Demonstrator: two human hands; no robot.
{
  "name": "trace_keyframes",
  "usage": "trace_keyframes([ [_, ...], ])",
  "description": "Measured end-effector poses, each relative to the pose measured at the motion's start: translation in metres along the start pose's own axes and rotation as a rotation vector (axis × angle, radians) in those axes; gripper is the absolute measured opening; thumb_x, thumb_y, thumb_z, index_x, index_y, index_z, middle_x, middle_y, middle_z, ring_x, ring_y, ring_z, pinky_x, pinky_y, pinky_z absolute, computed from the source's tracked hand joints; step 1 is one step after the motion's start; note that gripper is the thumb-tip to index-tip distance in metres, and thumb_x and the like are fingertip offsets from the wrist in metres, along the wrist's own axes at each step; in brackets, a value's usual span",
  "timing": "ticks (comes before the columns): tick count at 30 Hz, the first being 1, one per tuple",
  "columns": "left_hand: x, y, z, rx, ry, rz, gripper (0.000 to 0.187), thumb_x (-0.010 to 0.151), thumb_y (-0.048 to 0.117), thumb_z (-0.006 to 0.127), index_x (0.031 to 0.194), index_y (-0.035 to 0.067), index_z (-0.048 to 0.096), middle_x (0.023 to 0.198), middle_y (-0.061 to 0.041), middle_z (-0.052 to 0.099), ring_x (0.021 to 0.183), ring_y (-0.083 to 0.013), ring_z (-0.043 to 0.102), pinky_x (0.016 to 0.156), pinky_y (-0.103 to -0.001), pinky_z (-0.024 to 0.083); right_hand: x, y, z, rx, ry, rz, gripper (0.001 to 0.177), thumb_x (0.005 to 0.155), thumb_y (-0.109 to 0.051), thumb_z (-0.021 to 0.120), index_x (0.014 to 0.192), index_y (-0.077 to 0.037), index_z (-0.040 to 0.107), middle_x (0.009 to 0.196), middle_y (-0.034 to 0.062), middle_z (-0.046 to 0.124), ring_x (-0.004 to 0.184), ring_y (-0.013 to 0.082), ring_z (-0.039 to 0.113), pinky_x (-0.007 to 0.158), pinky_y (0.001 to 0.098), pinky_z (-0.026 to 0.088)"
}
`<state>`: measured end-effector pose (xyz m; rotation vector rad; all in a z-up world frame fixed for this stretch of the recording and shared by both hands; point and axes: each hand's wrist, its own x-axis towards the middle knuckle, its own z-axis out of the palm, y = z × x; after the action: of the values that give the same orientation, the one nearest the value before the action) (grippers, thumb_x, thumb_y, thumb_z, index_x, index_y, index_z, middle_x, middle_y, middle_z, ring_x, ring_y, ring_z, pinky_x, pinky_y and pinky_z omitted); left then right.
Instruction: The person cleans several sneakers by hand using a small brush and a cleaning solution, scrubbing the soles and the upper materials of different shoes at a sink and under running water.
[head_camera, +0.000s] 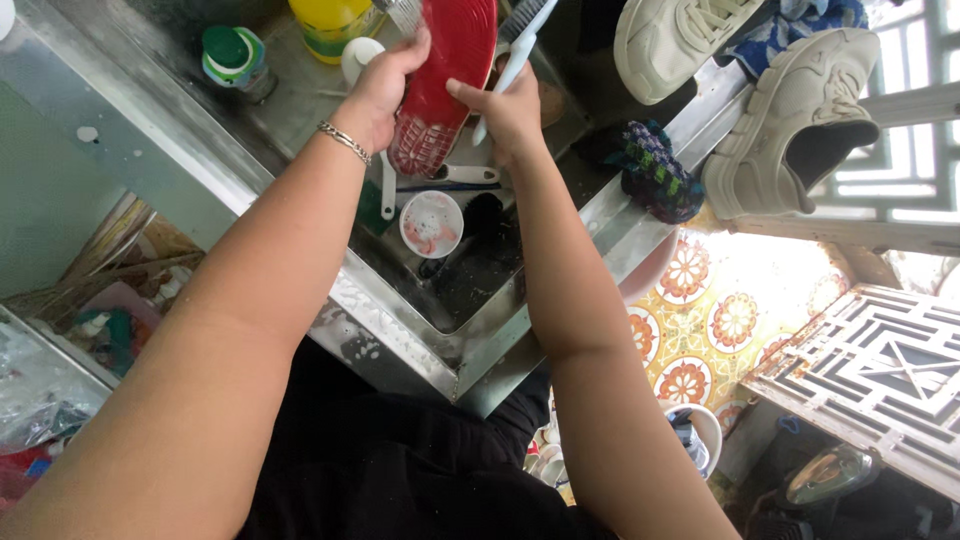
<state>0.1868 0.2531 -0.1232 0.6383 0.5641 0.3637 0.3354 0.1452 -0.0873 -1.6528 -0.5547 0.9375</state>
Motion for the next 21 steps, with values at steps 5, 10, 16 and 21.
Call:
trace_keyframes([
  [5, 0.022, -0.012, -0.016, 0.048, 0.234, -0.034, 0.041, 0.103, 0.036, 0.050, 0.130, 0.009, 0.065, 0.128, -0.010, 0.073, 0.115, -0.0230, 0.070, 0.102, -0.042, 0.057, 0.006, -0.001, 0.005, 0.054, 0.092, -0.163, 0.056, 0.076, -0.002, 0.087, 0.117, -0.002, 0.050, 0.104, 0.0110, 0.072, 0.089, 0.0204, 0.075, 0.077, 0.0356, 0.066],
  [10, 0.028, -0.018, -0.015, 0.002, 0.348, -0.245, 0.042, 0.101, 0.041, 0.043, 0.123, 0.011, 0.063, 0.124, -0.008, 0.071, 0.113, -0.0258, 0.068, 0.097, -0.051, 0.052, 0.009, -0.015, 0.003, 0.099, 0.155, -0.265, 0.047, 0.082, -0.011, 0.083, 0.113, -0.004, 0.047, 0.097, 0.0100, 0.072, 0.082, 0.0183, 0.074, 0.069, 0.0328, 0.064],
  [16, 0.039, -0.032, -0.017, -0.178, 0.250, -0.144, 0.047, 0.103, 0.039, 0.041, 0.134, 0.008, 0.057, 0.142, -0.011, 0.061, 0.128, -0.0292, 0.061, 0.105, -0.054, 0.051, 0.012, -0.012, -0.007, -0.029, 0.270, -0.493, 0.040, 0.094, -0.012, 0.085, 0.110, -0.001, 0.050, 0.098, 0.0107, 0.066, 0.088, 0.0159, 0.065, 0.081, 0.0335, 0.057],
  [21, 0.044, -0.040, -0.014, -0.257, 0.150, -0.046, 0.048, 0.106, 0.034, 0.034, 0.135, 0.003, 0.057, 0.143, -0.017, 0.062, 0.130, -0.0323, 0.062, 0.110, -0.051, 0.050, 0.008, -0.021, -0.004, 0.104, 0.144, -0.710, 0.032, 0.096, -0.009, 0.079, 0.111, -0.003, 0.051, 0.109, 0.0079, 0.071, 0.107, 0.0149, 0.070, 0.100, 0.0333, 0.057],
])
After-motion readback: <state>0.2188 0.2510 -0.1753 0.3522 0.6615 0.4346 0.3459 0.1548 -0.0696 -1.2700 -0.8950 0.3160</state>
